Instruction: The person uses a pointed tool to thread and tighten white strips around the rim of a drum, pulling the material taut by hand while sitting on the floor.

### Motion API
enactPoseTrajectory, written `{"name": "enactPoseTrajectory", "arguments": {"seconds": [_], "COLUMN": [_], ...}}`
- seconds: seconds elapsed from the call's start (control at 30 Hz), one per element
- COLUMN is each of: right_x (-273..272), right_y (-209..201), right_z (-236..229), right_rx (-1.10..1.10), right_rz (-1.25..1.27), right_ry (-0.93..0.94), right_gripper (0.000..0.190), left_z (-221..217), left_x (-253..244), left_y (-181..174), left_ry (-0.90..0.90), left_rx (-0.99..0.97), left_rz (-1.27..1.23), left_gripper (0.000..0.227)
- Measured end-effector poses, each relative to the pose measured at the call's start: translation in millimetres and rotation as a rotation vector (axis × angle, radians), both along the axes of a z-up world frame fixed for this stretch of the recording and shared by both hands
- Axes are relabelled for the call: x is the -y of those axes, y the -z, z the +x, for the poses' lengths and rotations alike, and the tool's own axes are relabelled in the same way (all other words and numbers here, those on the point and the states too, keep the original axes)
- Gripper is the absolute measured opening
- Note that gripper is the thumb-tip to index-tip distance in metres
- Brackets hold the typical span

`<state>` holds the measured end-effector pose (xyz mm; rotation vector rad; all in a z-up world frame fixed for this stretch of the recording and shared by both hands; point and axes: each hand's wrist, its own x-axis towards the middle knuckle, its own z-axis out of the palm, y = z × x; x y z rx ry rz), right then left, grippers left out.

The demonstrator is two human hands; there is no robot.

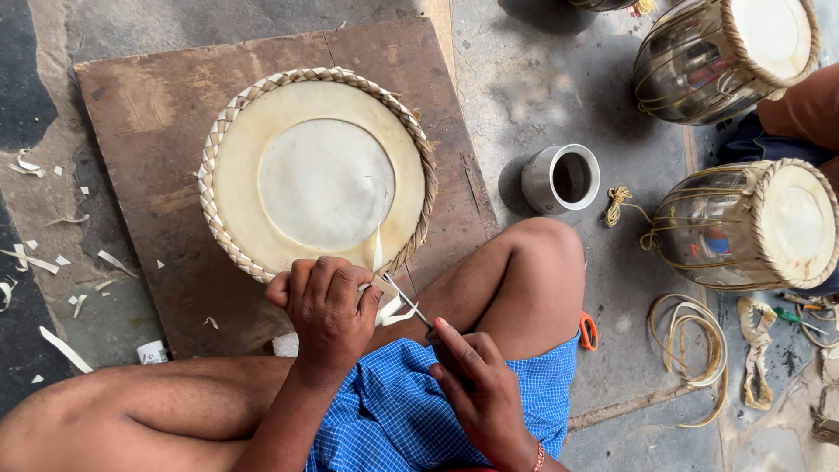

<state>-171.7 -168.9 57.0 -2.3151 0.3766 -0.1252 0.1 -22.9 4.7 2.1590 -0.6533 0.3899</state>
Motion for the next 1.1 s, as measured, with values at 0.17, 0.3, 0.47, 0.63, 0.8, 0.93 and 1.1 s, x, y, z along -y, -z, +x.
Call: {"name": "enactPoseTrajectory", "arguments": {"seconds": [0.17,0.3,0.47,0.63,0.8,0.93,1.1], "right_x": [6.2,5.5,-2.4,-1.4,3.0,12.3,16.2], "right_y": [-29.7,-73.2,-78.3,-31.6,-4.7,-9.8,-8.3], "right_z": [15.9,26.4,28.5,28.8,12.8,21.9,17.3], "right_rx": [-0.144,-0.119,-0.336,-0.176,0.008,-0.217,-0.061], "right_rz": [0.446,-0.367,-0.298,0.481,0.166,0.704,0.135], "right_ry": [0.091,-0.069,-0.057,0.107,-0.029,0.153,-0.037], "right_gripper": [0.056,0.052,0.064,0.061,0.059,0.061,0.057], "left_z": [-0.2,-6.7,-4.1,-2.2,-5.0,1.9,-3.7], "left_x": [-3.0,-0.2,0.9,3.9,0.1,3.1,3.3], "left_y": [2.3,4.7,8.2,5.9,4.0,-1.3,0.8], "left_ry": [-0.015,-0.003,-0.073,-0.051,-0.036,-0.05,-0.062], "left_rx": [0.03,-0.005,0.057,0.021,0.015,0.026,0.022], "left_rz": [0.016,0.047,0.076,0.069,0.078,0.08,0.088], "left_gripper": [0.032,0.031,0.026,0.024,0.024,0.024,0.024]}}
